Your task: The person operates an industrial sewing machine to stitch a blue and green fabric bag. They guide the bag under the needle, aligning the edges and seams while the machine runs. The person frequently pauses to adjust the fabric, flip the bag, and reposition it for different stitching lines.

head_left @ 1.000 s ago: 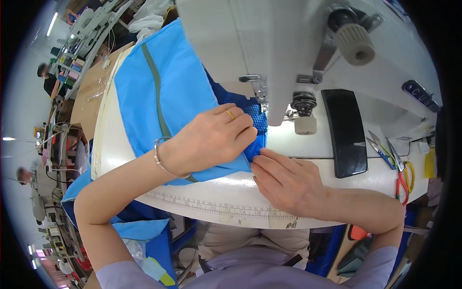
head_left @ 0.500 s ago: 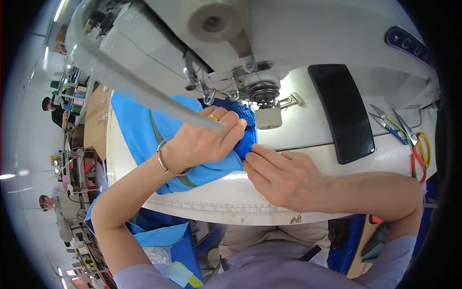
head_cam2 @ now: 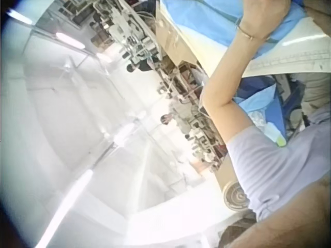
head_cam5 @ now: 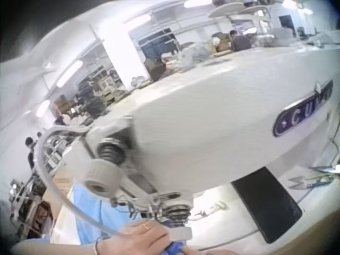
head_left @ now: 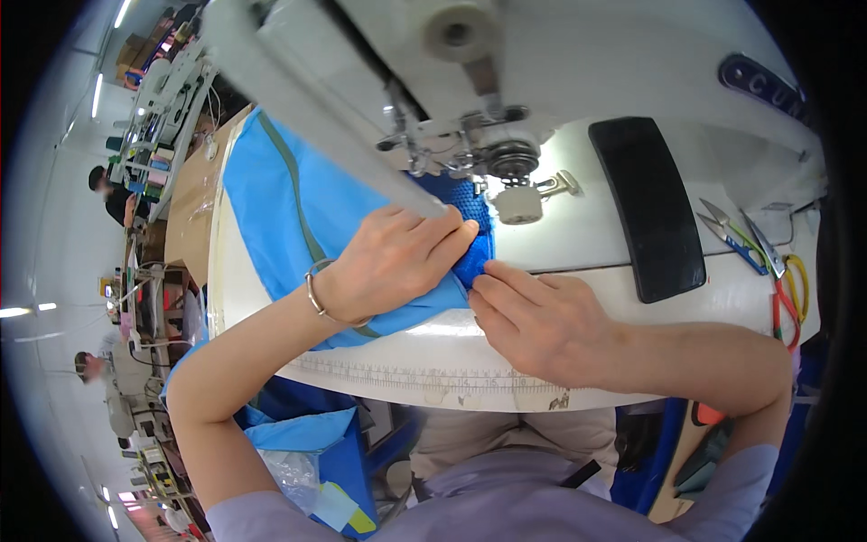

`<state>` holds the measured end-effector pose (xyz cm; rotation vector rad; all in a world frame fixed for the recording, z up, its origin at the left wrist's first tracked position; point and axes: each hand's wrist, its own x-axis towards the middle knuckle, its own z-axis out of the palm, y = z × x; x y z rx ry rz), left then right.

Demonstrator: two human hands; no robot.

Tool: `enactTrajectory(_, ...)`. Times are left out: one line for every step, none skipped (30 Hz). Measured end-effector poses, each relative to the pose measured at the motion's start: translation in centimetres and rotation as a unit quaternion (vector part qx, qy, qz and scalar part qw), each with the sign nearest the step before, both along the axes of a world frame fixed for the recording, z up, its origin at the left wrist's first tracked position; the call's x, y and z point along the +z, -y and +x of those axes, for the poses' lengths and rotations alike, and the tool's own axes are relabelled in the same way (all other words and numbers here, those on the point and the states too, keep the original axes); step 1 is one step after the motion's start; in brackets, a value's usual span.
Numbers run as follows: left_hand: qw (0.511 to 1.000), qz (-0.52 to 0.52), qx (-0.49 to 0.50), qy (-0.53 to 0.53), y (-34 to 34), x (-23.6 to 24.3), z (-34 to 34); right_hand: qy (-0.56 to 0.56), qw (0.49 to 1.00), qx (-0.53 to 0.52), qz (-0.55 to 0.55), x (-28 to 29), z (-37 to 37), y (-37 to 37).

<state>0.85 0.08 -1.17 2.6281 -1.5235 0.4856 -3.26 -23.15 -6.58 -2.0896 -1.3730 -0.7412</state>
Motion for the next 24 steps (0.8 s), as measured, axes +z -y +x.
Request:
enactTrajectory(1.0,-0.007,-0.003,0.002,-0.1,-0.1,0.0,-0.003,1.0,0.005,0.001,0.1,0.0,-0.1)
enactTrajectory(1.0,-0.017,-0.007,0.004,-0.1,-0.4,0.2,-0.007,1.0,0.004,-0.005,0.2,0.0,0.0)
enactTrajectory(1.0,-0.027,-0.011,0.007,-0.1,-0.6,0.4,-0.012,1.0,0.004,-0.011,0.3,-0.1,0.0)
enactTrajectory(0.999,-0.038,-0.016,0.007,0.0,-0.6,0.5,-0.016,1.0,0.004,-0.016,0.5,-0.1,0.0)
enactTrajectory(0.999,-0.049,-0.022,0.007,0.2,-0.6,0.6,-0.014,1.0,0.006,-0.024,0.4,-0.2,0.1)
enactTrajectory(0.998,-0.059,-0.029,0.007,0.3,-0.6,0.7,-0.011,0.999,0.007,-0.031,0.4,-0.2,0.2)
enactTrajectory(0.997,-0.069,-0.026,0.006,0.3,-1.1,0.9,-0.009,0.999,0.008,-0.038,0.4,-0.1,0.4)
enactTrajectory(0.998,-0.058,-0.018,-0.001,0.3,-1.2,0.9,-0.015,0.999,0.006,-0.046,0.4,0.0,0.4)
enactTrajectory(0.999,-0.048,-0.01,-0.009,0.3,-1.1,1.0,-0.021,0.998,0.003,-0.053,0.5,0.1,0.4)
enactTrajectory(0.999,-0.037,-0.003,-0.016,0.2,-0.9,1.1,-0.026,0.998,0.0,-0.06,0.7,0.3,0.3)
enactTrajectory(1.0,-0.027,0.006,-0.005,0.2,-0.8,1.1,-0.034,0.998,-0.007,-0.058,0.9,0.4,0.3)
enactTrajectory(0.999,-0.037,0.007,-0.002,0.2,-1.0,1.3,-0.043,0.997,-0.015,-0.055,1.1,0.4,0.2)
enactTrajectory(0.999,-0.046,0.007,0.002,0.2,-1.1,1.6,-0.051,0.997,-0.024,-0.052,1.2,0.5,0.1)
enactTrajectory(0.998,-0.054,0.007,0.005,0.2,-1.3,1.8,-0.058,0.997,-0.027,-0.049,1.3,0.7,0.1)
enactTrajectory(0.998,-0.066,0.01,0.019,0.2,-1.4,2.0,-0.066,0.996,-0.031,-0.047,1.4,0.9,0.0)
enactTrajectory(0.996,-0.078,0.014,0.032,0.3,-1.6,2.3,-0.073,0.996,-0.035,-0.044,1.4,1.1,-0.1)
enactTrajectory(0.995,-0.089,0.018,0.045,0.4,-1.7,2.4,-0.075,0.996,-0.038,-0.04,1.4,1.2,-0.1)
enactTrajectory(0.995,-0.09,0.02,0.042,0.4,-1.8,2.3,-0.076,0.996,-0.042,-0.037,1.4,1.2,-0.2)
enactTrajectory(0.995,-0.092,0.022,0.04,0.4,-1.8,2.2,-0.078,0.995,-0.045,-0.033,1.5,1.3,-0.2)
enactTrajectory(0.995,-0.091,0.021,0.037,0.5,-1.7,2.1,-0.078,0.995,-0.046,-0.035,1.5,1.3,-0.1)
enactTrajectory(0.995,-0.092,0.033,0.015,0.6,-1.5,1.9,-0.079,0.995,-0.047,-0.037,1.5,1.3,-0.1)
enactTrajectory(0.995,-0.093,0.045,-0.006,0.7,-1.4,1.4,-0.079,0.995,-0.048,-0.039,1.5,1.3,0.0)
enactTrajectory(0.994,-0.091,0.058,-0.027,0.6,-1.3,1.1,-0.078,0.995,-0.045,-0.037,1.5,1.4,0.1)
enactTrajectory(0.993,-0.099,0.06,-0.031,0.6,-1.3,1.1,-0.078,0.995,-0.042,-0.036,1.5,1.4,0.1)
